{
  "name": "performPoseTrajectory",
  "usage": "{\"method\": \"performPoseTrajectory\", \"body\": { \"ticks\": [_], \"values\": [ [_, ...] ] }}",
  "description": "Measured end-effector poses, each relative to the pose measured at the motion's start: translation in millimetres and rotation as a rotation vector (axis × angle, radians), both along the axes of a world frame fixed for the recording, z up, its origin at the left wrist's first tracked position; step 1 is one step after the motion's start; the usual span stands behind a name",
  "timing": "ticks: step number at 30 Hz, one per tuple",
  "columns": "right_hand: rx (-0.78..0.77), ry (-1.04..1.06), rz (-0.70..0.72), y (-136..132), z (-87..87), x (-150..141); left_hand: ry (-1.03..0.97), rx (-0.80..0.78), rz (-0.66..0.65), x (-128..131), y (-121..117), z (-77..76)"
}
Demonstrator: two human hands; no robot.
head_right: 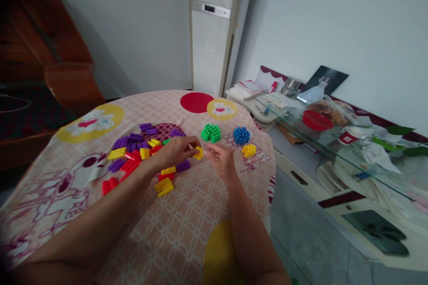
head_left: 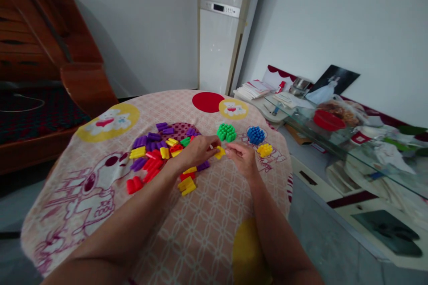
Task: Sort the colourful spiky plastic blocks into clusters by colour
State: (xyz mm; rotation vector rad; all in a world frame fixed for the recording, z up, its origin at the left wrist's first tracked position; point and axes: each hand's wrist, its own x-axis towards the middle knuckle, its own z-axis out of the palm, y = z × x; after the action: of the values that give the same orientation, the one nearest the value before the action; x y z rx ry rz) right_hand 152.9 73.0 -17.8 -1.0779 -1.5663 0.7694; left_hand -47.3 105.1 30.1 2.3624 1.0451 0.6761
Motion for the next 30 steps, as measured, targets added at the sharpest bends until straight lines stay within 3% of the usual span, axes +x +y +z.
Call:
{"method": "performPoseTrajectory", "body": {
  "ticks": [8, 16, 18, 20, 24, 30],
  "values": [
    [-0.273, 0.070, 0.049, 1.2, 1.2, 3.2, -0.082, 0.000, -0.024, 13.8, -7.3, -10.0],
    [-0.356, 0.072, 0.084, -0.5, -1.6, 17.4, -0.164, 0.030, -0.061, 18.3, -5.6, -20.1],
    [-0.344, 0.061, -0.008, 2.5, -5.1, 29.8, -0.195, 0.034, -0.071, 16.5, -4.3, -19.8],
    [-0.280, 0.009, -0.192, 6.4, -8.2, 45.7, -0.207, 0.038, -0.068, 13.1, -3.0, -17.3],
    [-0.090, -0.323, -0.590, 10.0, -8.0, 74.8, -0.200, 0.045, -0.026, 5.7, -0.6, -10.9],
    [-0.068, -0.701, -0.809, 5.8, -4.1, 84.2, -0.172, 0.052, 0.028, -8.6, 8.2, -3.2]
  ]
}}
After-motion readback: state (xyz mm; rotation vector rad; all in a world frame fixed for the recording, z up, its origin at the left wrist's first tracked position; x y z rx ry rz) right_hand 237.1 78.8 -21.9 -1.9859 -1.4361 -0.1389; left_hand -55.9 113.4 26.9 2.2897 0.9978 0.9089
